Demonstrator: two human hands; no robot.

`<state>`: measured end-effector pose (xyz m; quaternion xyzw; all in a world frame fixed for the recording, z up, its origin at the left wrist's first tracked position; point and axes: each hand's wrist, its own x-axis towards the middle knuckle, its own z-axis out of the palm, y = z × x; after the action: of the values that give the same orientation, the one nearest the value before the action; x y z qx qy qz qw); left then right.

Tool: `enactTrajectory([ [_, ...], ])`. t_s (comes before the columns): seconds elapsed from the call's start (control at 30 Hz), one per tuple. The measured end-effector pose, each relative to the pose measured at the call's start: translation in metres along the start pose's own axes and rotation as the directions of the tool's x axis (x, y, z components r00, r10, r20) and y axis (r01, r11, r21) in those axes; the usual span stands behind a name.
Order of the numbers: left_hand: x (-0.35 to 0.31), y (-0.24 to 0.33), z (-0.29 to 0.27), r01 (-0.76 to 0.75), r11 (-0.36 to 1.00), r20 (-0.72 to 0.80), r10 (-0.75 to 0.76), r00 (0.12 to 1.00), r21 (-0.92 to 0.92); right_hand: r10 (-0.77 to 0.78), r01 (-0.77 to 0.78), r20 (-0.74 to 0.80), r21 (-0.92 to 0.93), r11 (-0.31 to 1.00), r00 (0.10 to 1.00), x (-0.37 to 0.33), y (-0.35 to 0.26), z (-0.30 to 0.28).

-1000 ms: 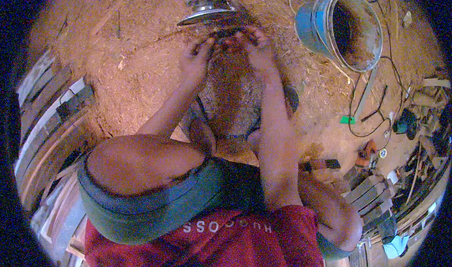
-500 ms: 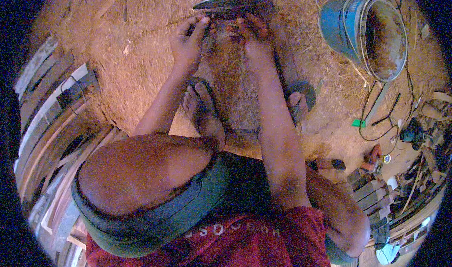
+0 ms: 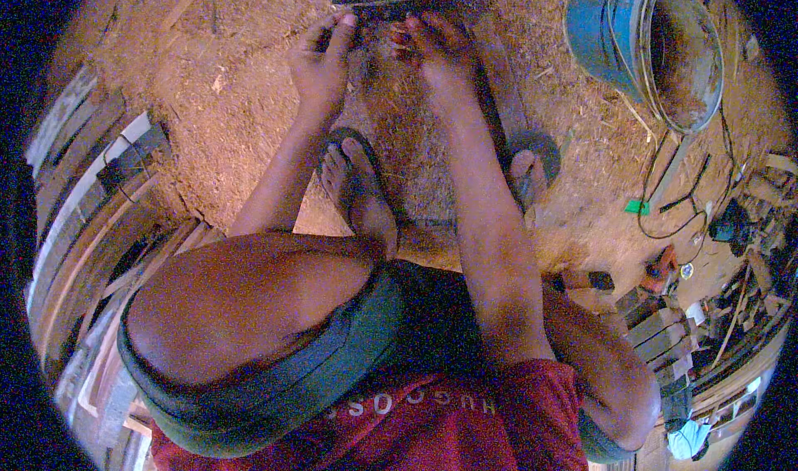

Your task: The person cleans small metal plates by dipping them into a bucket of dark liquid and wiping them with their fingers.

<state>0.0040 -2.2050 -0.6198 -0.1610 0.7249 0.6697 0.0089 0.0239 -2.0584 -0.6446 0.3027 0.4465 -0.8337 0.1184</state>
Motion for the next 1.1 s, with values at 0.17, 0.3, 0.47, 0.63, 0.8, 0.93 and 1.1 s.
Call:
enactTrajectory([
  [0.17, -0.002, 0.01, 0.003, 0.017, 0.999, -0.006, -0.018, 1.0, -0.034, 0.028, -0.027, -0.013, 0.072, 0.997, 1.0, 0.002, 0.004, 0.0],
  [0.3, 0.002, 0.004, -0.002, -0.065, 0.996, -0.012, 0.066, 0.998, 0.055, 0.018, -0.018, 0.0, 0.114, 0.993, 1.0, 0.002, 0.005, 0.005],
  [0.47, -0.002, 0.015, 0.001, -0.007, 0.999, -0.004, 0.006, 1.0, -0.043, 0.043, -0.034, -0.071, 0.12, 0.992, 0.997, 0.001, 0.004, 0.008],
  [0.63, 0.002, 0.007, -0.002, -0.051, 0.999, -0.019, 0.051, 0.999, -0.013, 0.038, -0.029, -0.053, 0.153, 0.988, 0.998, 0.001, 0.005, 0.009],
  [0.8, 0.003, 0.005, -0.003, -0.049, 0.998, -0.015, 0.049, 0.999, 0.032, 0.036, -0.026, -0.072, 0.142, 0.99, 0.997, 0.002, 0.007, 0.009],
  [0.93, 0.006, 0.0, -0.005, -0.098, 0.993, -0.003, 0.099, 0.995, 0.069, 0.015, -0.013, -0.016, 0.138, 0.99, 1.0, 0.001, 0.009, 0.007],
  [1.1, 0.004, 0.006, -0.003, -0.043, 0.999, 0.015, 0.043, 0.999, 0.019, 0.023, -0.016, -0.049, 0.156, 0.988, 0.999, 0.0, 0.011, 0.006],
])
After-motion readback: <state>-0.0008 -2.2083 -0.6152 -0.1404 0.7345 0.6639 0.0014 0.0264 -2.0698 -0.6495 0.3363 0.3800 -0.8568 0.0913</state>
